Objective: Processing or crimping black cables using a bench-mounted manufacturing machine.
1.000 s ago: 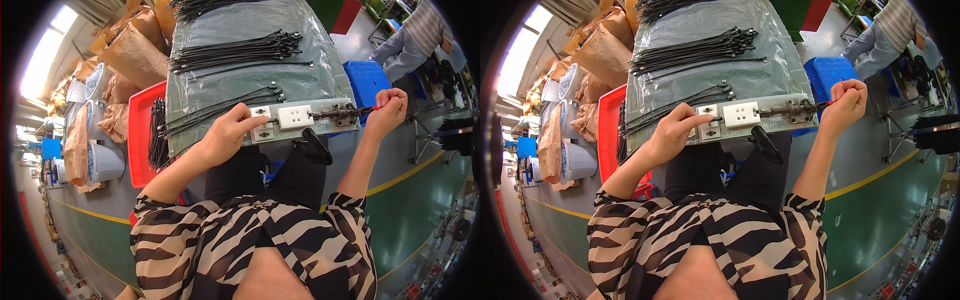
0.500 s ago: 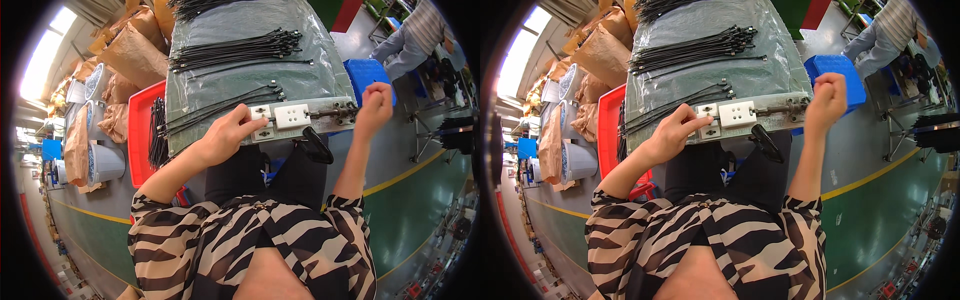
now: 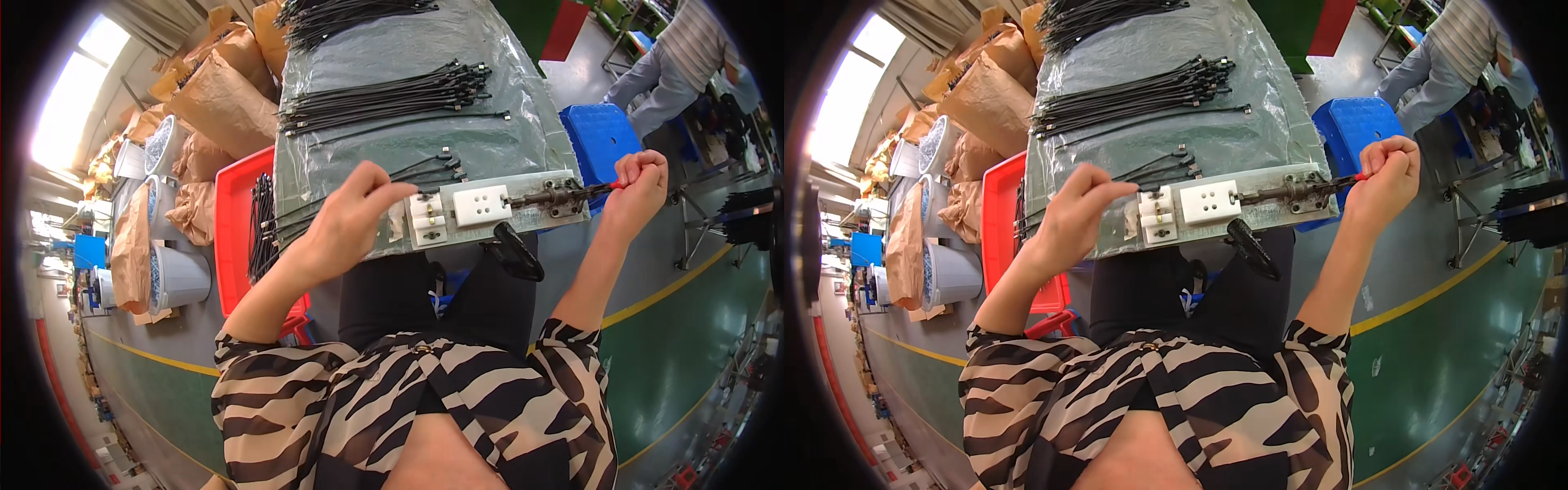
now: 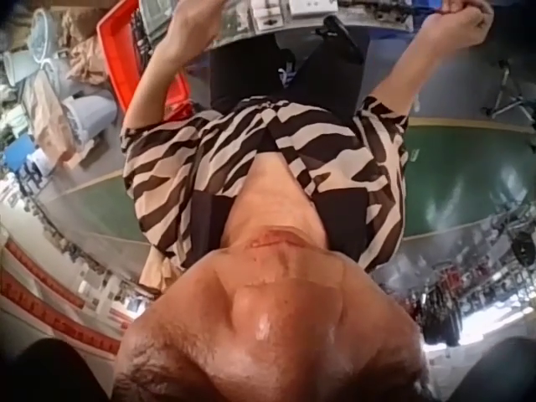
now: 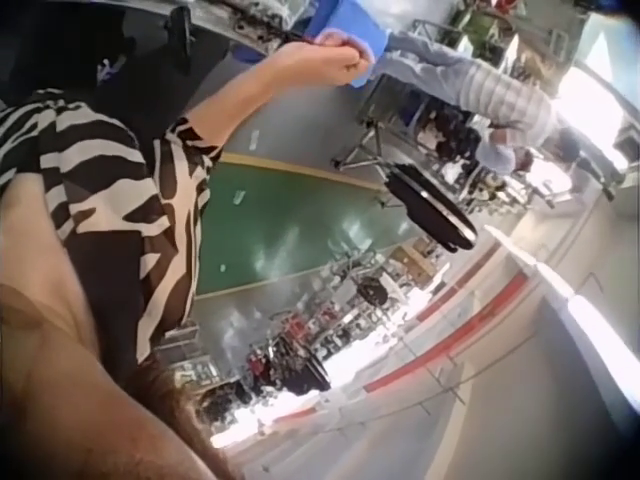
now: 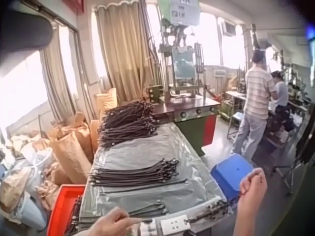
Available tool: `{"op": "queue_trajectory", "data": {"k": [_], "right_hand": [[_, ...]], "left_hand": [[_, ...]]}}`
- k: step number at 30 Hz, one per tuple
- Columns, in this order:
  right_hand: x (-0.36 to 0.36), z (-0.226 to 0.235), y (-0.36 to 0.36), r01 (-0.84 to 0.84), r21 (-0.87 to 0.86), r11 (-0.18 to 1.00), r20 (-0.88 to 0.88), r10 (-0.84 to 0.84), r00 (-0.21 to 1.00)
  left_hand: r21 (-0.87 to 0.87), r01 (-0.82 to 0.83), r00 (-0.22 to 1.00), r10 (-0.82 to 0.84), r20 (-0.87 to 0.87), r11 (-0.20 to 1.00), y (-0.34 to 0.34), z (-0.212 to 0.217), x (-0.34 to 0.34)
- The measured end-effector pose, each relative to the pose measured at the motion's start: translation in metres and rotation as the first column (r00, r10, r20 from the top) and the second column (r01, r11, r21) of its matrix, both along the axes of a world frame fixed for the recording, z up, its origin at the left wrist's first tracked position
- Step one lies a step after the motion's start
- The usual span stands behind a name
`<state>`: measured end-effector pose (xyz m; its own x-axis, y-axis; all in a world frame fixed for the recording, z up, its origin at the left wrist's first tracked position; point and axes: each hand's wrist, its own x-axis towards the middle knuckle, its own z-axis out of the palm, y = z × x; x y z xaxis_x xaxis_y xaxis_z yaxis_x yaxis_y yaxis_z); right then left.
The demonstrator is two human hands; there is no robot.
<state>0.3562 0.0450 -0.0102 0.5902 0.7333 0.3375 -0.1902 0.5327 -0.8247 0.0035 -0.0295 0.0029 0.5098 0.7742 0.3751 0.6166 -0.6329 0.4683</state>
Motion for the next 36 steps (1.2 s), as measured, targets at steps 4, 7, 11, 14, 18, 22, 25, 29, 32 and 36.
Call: {"op": "queue_trajectory", "data": {"k": [4, 7, 11, 14, 18, 22, 25, 29, 32, 36], "right_hand": [[-0.007, 0.003, -0.001, 0.021, 0.013, 1.000, 0.105, -0.022, 0.994], [-0.002, 0.008, 0.005, 0.048, 0.023, 0.999, 0.124, -0.051, 0.991], [0.002, 0.013, 0.005, 0.044, 0.047, 0.998, 0.142, -0.050, 0.989], [0.002, 0.018, 0.002, 0.041, 0.046, 0.998, 0.147, -0.047, 0.988], [0.008, 0.017, -0.003, 0.016, 0.052, 0.998, 0.156, -0.024, 0.987], [0.012, 0.007, -0.004, -0.005, 0.050, 0.999, 0.159, -0.003, 0.987], [0.011, 0.002, -0.006, 0.068, 0.048, 0.997, 0.178, -0.075, 0.981], [0.019, -0.008, -0.002, 0.006, 0.044, 0.999, 0.120, -0.012, 0.993], [0.027, -0.014, 0.001, -0.031, 0.031, 0.999, 0.045, 0.030, 0.999], [0.018, -0.021, -0.004, -0.038, 0.037, 0.999, 0.000, 0.038, 0.999]], "left_hand": [[-0.022, -0.020, 0.999, 0.021, 0.042, 1.000, 0.043, -0.018, 0.016], [0.016, 0.030, 0.999, -0.030, 0.043, 0.999, 0.079, -0.029, 0.040], [0.136, 0.088, 0.995, -0.092, 0.023, 0.987, 0.132, -0.041, 0.077], [0.158, 0.054, 0.998, -0.056, 0.007, 0.986, 0.169, -0.057, 0.096], [0.164, 0.027, 0.996, -0.013, -0.083, 0.986, 0.172, -0.054, 0.107], [0.184, 0.057, 0.998, -0.055, -0.017, 0.981, 0.149, -0.037, 0.104], [0.176, 0.069, 0.995, -0.080, 0.055, 0.982, 0.112, -0.003, 0.094], [0.165, 0.064, 0.998, -0.068, 0.016, 0.984, 0.038, 0.008, 0.048], [0.030, 0.020, 0.999, -0.018, -0.046, 0.999, 0.001, -0.012, 0.021], [-0.050, 0.000, 0.999, -0.002, -0.037, 0.999, -0.017, -0.036, 0.008]]}}
